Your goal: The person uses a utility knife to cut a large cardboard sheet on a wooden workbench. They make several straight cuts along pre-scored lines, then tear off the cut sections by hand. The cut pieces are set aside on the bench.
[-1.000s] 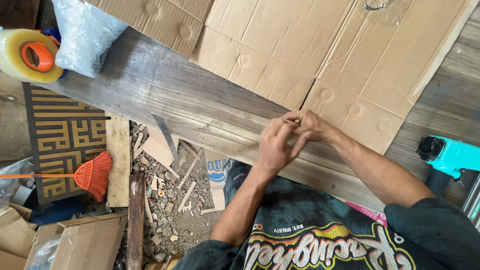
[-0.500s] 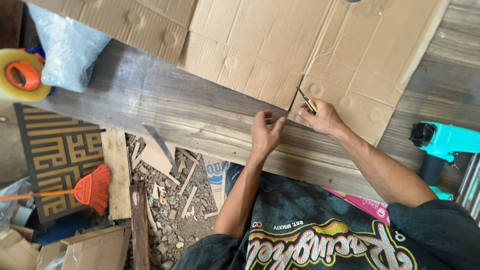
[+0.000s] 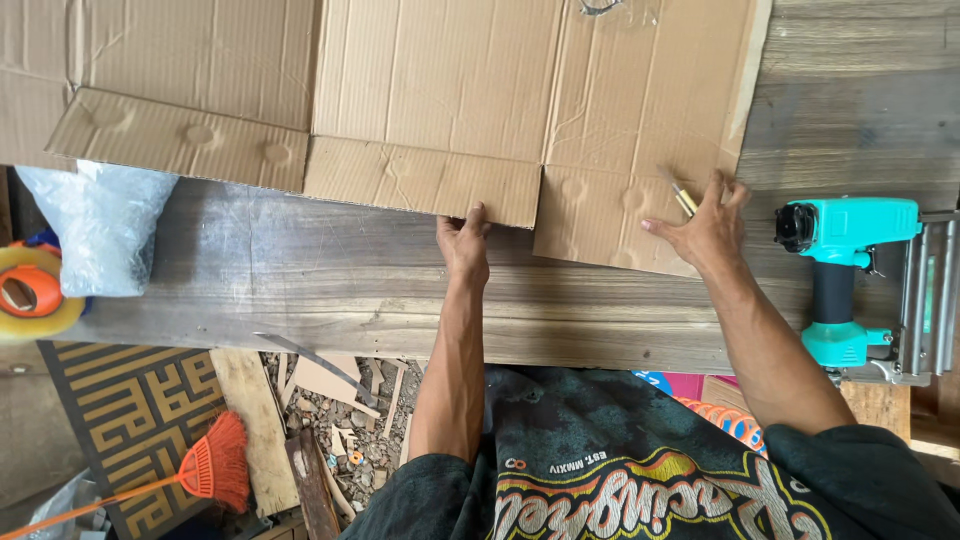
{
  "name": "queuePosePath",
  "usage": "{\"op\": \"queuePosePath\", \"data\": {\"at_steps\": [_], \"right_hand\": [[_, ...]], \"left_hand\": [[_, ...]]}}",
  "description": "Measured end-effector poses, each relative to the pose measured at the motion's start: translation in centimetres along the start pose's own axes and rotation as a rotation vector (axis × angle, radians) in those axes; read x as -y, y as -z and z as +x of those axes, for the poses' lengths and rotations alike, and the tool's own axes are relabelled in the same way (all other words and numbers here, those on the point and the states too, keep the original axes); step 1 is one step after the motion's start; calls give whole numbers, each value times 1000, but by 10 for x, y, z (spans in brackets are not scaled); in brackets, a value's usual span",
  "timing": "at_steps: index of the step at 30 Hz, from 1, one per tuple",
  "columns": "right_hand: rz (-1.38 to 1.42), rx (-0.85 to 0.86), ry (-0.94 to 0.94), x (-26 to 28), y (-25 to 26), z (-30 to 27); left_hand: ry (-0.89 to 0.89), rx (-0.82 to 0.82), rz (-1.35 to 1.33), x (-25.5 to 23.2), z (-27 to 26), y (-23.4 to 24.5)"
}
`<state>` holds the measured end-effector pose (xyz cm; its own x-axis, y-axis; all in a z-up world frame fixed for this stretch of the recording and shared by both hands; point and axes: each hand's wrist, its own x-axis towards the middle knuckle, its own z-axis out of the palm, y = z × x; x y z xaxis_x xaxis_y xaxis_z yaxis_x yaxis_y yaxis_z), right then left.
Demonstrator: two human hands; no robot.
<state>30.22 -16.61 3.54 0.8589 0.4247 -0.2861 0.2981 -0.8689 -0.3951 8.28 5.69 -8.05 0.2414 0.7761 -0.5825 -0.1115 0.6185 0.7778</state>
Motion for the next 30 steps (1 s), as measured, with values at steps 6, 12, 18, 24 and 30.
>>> {"op": "queuePosePath", "data": {"at_steps": [6,12,18,24,30], "right_hand": [[30,24,-122,1,-4,1],[149,45,-112,7,-32,2],[163,-34,298,19,-116,-10],[123,83,320,33,-114,-16],[55,136,343,22,-113,-6]], "left_hand": [[-263,-3,128,-10,-12,-4],[-641,39,484,-37,28,7],[-958,-10,639,-94,56,29],[-453,-232,733,-27,46,77],[-161,-163,330,-41,-9,38]]}}
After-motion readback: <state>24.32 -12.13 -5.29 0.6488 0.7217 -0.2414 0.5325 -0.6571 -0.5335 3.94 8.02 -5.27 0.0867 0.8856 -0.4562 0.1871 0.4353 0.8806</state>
